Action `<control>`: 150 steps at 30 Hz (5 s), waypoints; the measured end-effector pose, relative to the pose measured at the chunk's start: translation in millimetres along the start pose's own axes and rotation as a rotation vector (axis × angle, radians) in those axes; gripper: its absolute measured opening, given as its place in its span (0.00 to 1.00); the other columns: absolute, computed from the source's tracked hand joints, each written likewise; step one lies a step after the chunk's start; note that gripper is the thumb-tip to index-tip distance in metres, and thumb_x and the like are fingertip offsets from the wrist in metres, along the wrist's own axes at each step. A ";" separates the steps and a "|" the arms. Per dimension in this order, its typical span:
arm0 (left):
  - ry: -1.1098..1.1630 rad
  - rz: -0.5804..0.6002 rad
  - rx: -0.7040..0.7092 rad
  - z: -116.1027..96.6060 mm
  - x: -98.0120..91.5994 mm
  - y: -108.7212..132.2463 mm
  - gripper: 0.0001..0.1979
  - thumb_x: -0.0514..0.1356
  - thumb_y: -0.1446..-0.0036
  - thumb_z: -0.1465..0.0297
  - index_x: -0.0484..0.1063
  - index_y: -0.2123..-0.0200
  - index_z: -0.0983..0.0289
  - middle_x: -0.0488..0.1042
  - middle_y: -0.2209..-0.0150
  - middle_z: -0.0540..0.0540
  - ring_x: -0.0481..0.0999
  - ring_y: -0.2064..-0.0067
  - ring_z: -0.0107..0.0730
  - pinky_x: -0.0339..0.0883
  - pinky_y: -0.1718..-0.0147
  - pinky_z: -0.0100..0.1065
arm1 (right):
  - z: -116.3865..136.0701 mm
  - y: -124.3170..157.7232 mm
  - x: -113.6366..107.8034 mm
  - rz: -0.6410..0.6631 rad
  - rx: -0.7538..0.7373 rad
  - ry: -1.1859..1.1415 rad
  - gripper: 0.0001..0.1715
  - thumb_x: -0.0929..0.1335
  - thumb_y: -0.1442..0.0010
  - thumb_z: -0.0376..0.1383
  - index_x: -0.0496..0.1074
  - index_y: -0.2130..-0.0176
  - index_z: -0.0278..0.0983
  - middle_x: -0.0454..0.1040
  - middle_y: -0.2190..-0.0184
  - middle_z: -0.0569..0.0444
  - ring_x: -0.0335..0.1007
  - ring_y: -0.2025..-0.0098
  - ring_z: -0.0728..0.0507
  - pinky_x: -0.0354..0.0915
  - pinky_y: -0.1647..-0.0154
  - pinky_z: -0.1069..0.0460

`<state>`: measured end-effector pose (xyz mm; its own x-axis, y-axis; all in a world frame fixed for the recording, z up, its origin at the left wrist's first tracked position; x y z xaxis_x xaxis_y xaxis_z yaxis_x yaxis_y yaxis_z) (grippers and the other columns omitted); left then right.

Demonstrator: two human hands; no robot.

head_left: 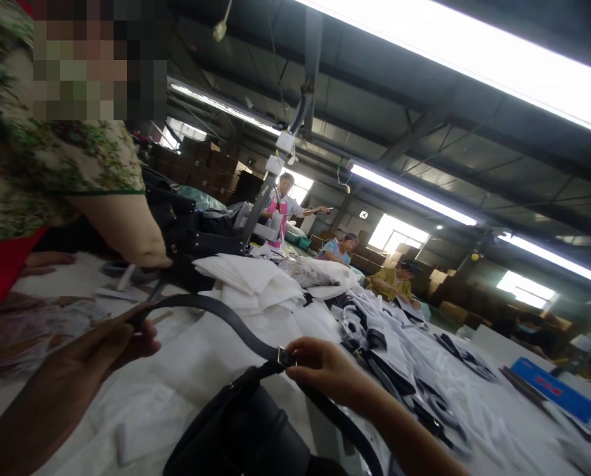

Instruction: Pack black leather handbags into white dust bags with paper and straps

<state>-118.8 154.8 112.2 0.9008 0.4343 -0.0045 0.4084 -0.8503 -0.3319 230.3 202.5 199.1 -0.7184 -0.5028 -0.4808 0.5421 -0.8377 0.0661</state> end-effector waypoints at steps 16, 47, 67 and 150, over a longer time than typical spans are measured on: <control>0.037 0.569 0.205 -98.9 134.0 4.9 0.22 0.60 0.37 0.56 0.74 0.43 0.58 0.82 0.54 0.54 0.81 0.54 0.38 0.73 0.56 0.32 | 63.8 39.2 -6.1 -0.170 -0.116 0.002 0.23 0.71 0.39 0.53 0.73 0.60 0.35 0.68 0.76 0.60 0.58 0.78 0.53 0.54 0.78 0.58; -0.174 0.789 0.213 -30.6 214.7 36.7 0.14 0.66 0.46 0.65 0.79 0.56 0.60 0.83 0.62 0.50 0.82 0.61 0.40 0.71 0.62 0.31 | 2.6 34.1 -4.9 -0.296 -0.144 0.408 0.35 0.80 0.53 0.34 0.76 0.46 0.42 0.81 0.56 0.53 0.77 0.58 0.40 0.67 0.55 0.51; 0.209 0.878 -0.227 -17.9 191.4 26.9 0.17 0.65 0.42 0.57 0.80 0.59 0.63 0.79 0.67 0.52 0.74 0.65 0.33 0.65 0.65 0.29 | 17.6 -31.6 -2.9 0.089 0.055 0.437 0.19 0.75 0.48 0.49 0.77 0.67 0.35 0.70 0.77 0.61 0.63 0.74 0.51 0.57 0.77 0.59; 0.132 0.311 -0.123 24.2 153.6 56.1 0.15 0.72 0.53 0.60 0.83 0.61 0.56 0.84 0.59 0.52 0.81 0.54 0.48 0.75 0.52 0.39 | 14.3 -13.9 46.2 0.074 -0.268 0.888 0.19 0.71 0.36 0.41 0.77 0.45 0.46 0.79 0.54 0.51 0.77 0.57 0.42 0.67 0.56 0.54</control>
<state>38.9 181.0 70.0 0.9928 0.1141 0.0377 0.1195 -0.9687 -0.2175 183.4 187.8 188.5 -0.1407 -0.1126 -0.9836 0.7354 -0.6770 -0.0276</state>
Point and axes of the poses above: each hand's wrist, its own y-axis away from the middle knuckle, its own x-axis out of the palm, z = x × y, the point moved 7 cm from there along -y, towards the middle knuckle
